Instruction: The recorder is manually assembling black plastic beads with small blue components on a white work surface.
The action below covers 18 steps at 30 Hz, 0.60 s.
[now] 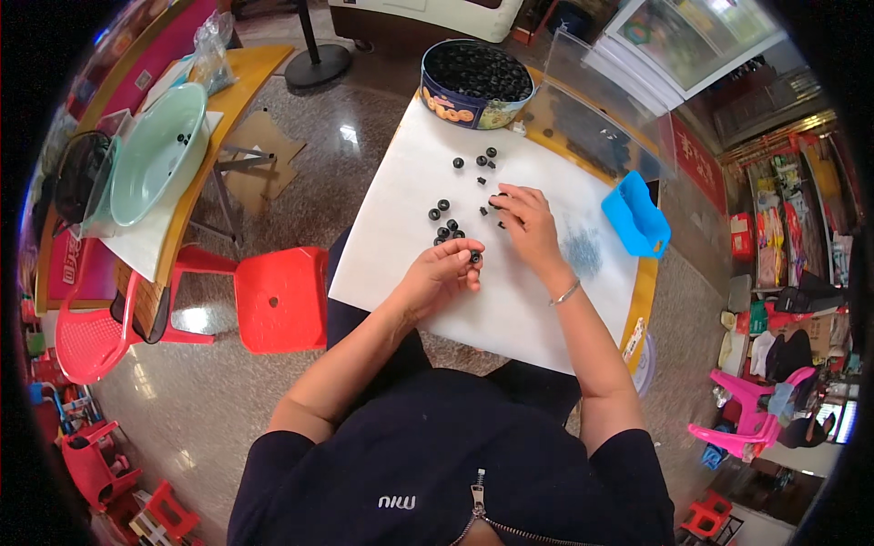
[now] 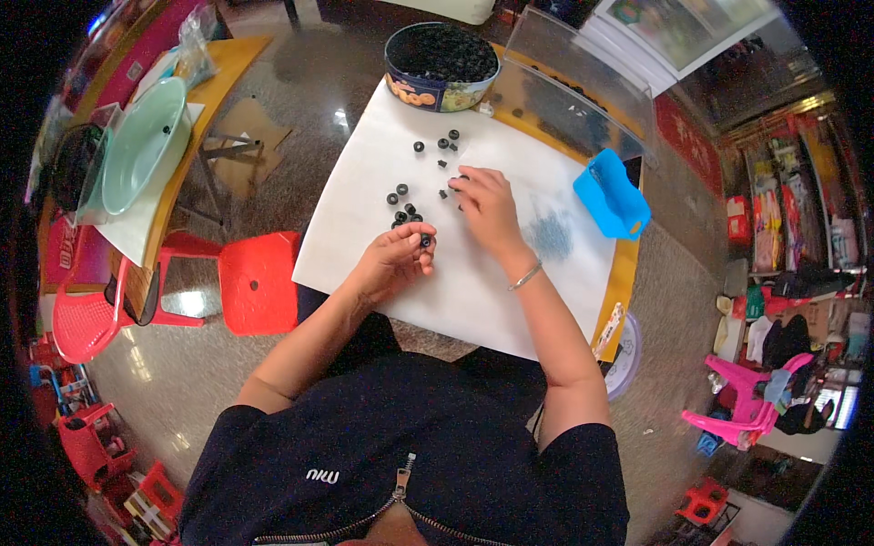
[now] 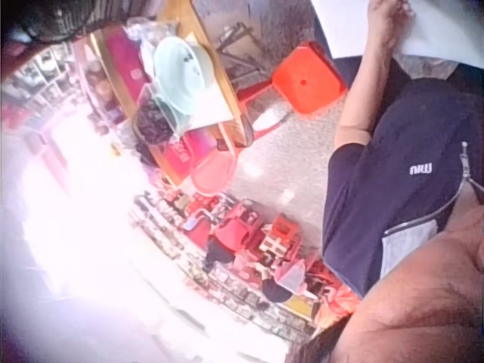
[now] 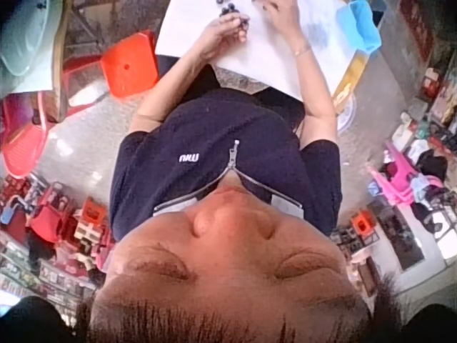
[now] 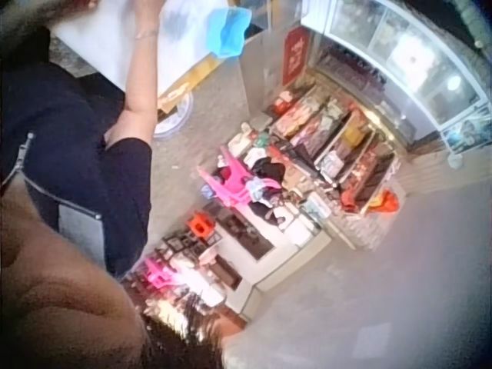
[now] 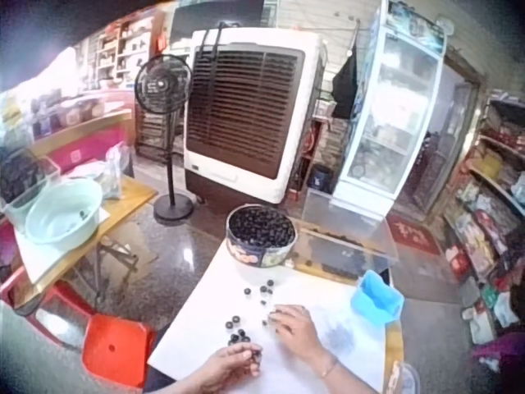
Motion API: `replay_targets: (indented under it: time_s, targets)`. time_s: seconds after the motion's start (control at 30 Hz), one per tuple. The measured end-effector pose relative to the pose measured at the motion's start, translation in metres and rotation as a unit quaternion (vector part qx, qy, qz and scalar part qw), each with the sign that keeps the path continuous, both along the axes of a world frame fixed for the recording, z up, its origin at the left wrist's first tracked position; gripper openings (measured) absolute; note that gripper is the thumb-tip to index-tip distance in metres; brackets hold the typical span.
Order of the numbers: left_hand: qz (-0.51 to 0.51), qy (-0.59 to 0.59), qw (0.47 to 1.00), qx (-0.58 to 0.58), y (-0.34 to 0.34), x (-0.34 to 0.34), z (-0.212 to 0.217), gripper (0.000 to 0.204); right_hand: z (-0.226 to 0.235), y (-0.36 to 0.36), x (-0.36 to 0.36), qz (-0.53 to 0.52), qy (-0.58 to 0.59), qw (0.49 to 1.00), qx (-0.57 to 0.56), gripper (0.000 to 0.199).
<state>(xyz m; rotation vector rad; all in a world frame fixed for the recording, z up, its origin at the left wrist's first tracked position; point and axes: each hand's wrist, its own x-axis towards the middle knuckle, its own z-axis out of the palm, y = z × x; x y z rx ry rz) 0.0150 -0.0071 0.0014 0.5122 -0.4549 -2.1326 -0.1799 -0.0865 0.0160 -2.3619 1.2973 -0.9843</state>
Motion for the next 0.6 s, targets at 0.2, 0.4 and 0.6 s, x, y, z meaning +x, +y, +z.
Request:
replay_targets:
  time_s: [0.2, 0.4, 0.6]
  targets:
    - [-0.003, -0.004, 1.000, -0.003, -0.002, 0.000, 0.000, 0.025, 0.012, -0.036, 0.017, -0.036, -0.044, 0.998, -0.037, 0.022]
    - [-0.001, -0.010, 1.000, -0.006, -0.002, 0.002, 0.001, 0.023, 0.014, -0.081, 0.070, 0.076, 0.029, 0.996, -0.021, 0.016]
    - [-0.009, -0.014, 1.000, 0.004, 0.000, 0.001, 0.002, 0.023, 0.002, -0.072, 0.064, 0.088, 0.068, 0.994, -0.017, 0.013]
